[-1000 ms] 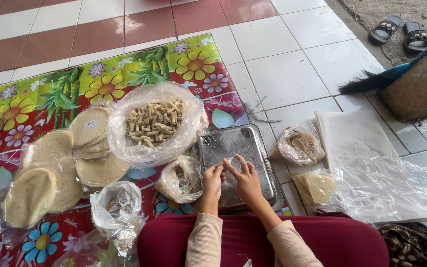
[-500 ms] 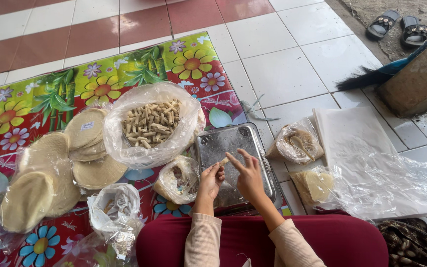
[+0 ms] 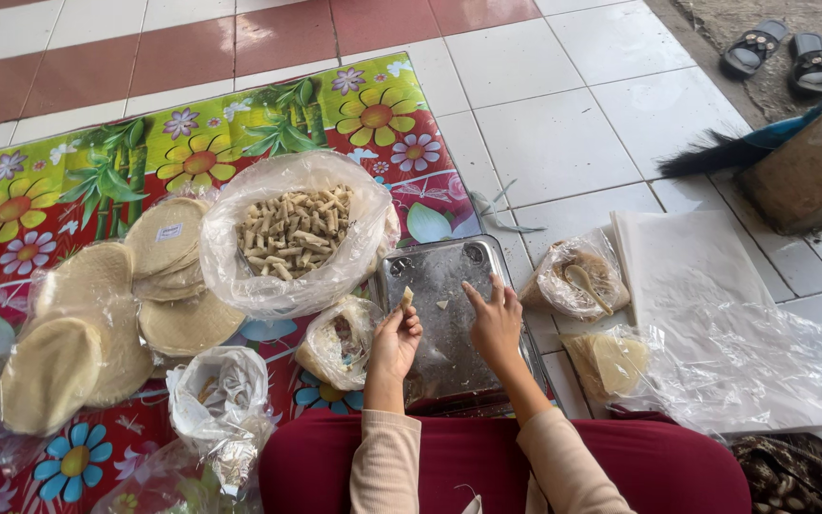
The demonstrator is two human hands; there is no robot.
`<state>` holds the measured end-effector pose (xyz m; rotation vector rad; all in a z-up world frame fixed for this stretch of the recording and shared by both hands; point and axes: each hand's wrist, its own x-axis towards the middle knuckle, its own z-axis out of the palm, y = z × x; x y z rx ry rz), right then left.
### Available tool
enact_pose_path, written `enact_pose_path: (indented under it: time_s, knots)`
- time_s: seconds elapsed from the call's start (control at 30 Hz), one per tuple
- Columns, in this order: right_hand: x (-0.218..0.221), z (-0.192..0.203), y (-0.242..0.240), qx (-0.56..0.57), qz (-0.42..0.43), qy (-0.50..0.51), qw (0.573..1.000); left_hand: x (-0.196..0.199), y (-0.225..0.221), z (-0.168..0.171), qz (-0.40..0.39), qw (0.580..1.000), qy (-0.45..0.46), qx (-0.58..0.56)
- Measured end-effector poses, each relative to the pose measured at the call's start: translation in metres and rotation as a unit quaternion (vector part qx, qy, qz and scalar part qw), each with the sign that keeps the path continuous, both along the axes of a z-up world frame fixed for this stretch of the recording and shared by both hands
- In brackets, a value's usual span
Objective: The person prepares snacks by hand, using small sheets of dough and a filling. The person places a small amount of filling onto a dough sheet and then folds and rolls the dough into a triangular shape on a metal tray. The person repeats this process several times, occasionally reaching for more dough or filling from surrounding plastic bags.
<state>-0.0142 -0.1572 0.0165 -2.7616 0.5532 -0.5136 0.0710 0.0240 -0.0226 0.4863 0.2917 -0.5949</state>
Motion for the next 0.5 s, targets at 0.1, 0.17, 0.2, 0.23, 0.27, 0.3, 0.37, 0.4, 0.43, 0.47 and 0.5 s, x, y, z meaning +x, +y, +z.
enact_pose_path:
  time_s: [0.1,0.17,0.2,0.23,0.27,0.3,0.37,0.4,0.43,0.47,0.5]
  knots:
    - [0.019,-0.003,-0.002,-0.081,0.035,0.058,0.994,0.003,0.000,-0.016,0.038,0.997,-0.001,0.074]
    - [0.029,-0.003,0.003,-0.104,0.053,0.130,0.985,0.004,-0.002,-0.023,0.041,0.992,-0.031,0.117]
    - [0.029,-0.002,0.007,-0.105,0.043,0.139,0.984,0.003,-0.003,-0.026,0.034,0.987,-0.063,0.141]
    - [0.028,0.000,0.011,-0.107,0.034,0.148,0.983,0.002,-0.005,-0.027,0.027,0.981,-0.096,0.164]
    - [0.025,0.001,0.015,-0.108,0.025,0.159,0.981,0.000,-0.006,-0.028,0.030,0.971,-0.121,0.205]
    - [0.023,0.004,0.016,-0.106,0.028,0.176,0.978,0.000,-0.009,-0.027,0.033,0.958,-0.147,0.245]
    - [0.021,0.012,0.015,-0.101,0.030,0.207,0.973,-0.004,-0.009,-0.023,0.035,0.929,-0.185,0.319]
    - [0.019,0.016,0.013,-0.060,0.030,0.188,0.980,-0.005,-0.012,-0.019,0.036,0.915,-0.200,0.350]
    - [0.015,0.019,0.011,-0.018,0.031,0.168,0.985,-0.006,-0.014,-0.015,0.037,0.899,-0.214,0.380]
    - [0.009,0.019,0.010,0.023,0.032,0.149,0.988,-0.007,-0.015,-0.012,0.033,0.891,-0.219,0.396]
    - [0.004,0.019,0.013,0.085,0.041,0.090,0.992,-0.008,-0.016,-0.009,0.029,0.883,-0.223,0.411]
